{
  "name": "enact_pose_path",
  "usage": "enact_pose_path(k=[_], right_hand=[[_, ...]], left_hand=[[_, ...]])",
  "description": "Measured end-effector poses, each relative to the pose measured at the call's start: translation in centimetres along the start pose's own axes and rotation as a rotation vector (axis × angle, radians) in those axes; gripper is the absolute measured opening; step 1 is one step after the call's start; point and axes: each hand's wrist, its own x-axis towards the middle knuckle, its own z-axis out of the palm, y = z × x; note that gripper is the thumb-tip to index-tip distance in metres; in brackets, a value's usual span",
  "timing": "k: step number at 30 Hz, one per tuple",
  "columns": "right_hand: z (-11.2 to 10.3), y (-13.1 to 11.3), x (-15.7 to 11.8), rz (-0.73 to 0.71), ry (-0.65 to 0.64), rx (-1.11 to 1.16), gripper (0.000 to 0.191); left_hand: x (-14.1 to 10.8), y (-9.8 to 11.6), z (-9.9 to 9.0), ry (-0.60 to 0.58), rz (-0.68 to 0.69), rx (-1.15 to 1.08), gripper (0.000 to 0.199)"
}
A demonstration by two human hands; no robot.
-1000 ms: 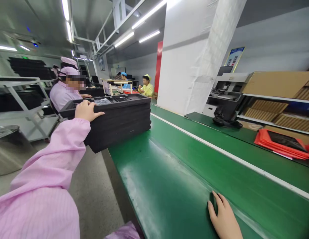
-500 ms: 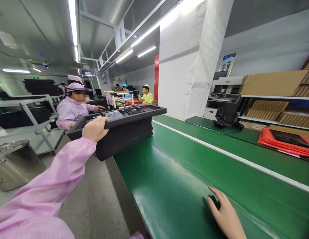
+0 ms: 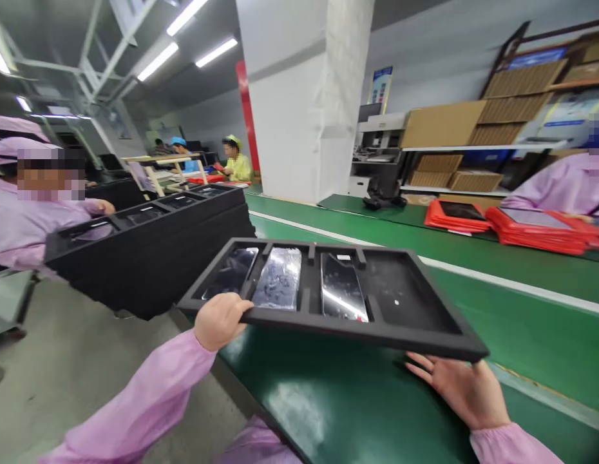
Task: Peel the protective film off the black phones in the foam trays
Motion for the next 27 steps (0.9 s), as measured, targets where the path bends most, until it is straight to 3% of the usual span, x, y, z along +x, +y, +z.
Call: enact_pose_path(k=[2, 5, 7, 10, 16, 18, 21, 24, 27], right_hand=[[-1.3, -0.3, -1.4, 0.04, 0.1, 0.016, 0.072], [-2.4, -0.3, -2.4, 0.101, 0.069, -0.064, 0.07], [-2.9, -0.1, -2.5, 0.06, 0.067, -0.162, 0.064], [-3.4, 0.2, -2.2, 0.008, 0.121, -0.249, 0.065], [-3.1, 0.0, -2.2, -0.004, 0.122, -0.176, 0.067], [-2.7, 0.0, -2.3, -0.043, 0.131, -0.135, 0.066], [-2.3, -0.1, -2.3, -0.07, 0.146, -0.104, 0.068], [-2.1, 0.0, -2.2, -0.062, 0.156, -0.115, 0.068], [-1.9, 0.2, -2.2, -0.107, 0.169, -0.058, 0.068]], left_hand=[[-1.7, 2.6, 2.3, -0.06, 0.051, -0.164, 0.018], [-4.4, 5.9, 4.7, -0.147, 0.104, -0.31, 0.025], [-5.7, 7.3, 5.5, -0.168, 0.084, -0.335, 0.023], [-6.7, 8.1, 6.0, -0.206, 0.04, -0.341, 0.018], [-6.4, 8.7, 7.0, -0.363, -0.006, -0.351, 0.011], [-6.4, 8.1, 7.4, -0.452, -0.103, -0.355, 0.03], [-7.0, 4.9, 7.8, -0.546, -0.355, -0.333, 0.071], [-8.0, 0.7, 8.1, -0.605, -0.704, -0.264, 0.062], [-8.6, -1.4, 8.6, -0.813, -1.033, -0.373, 0.065]])
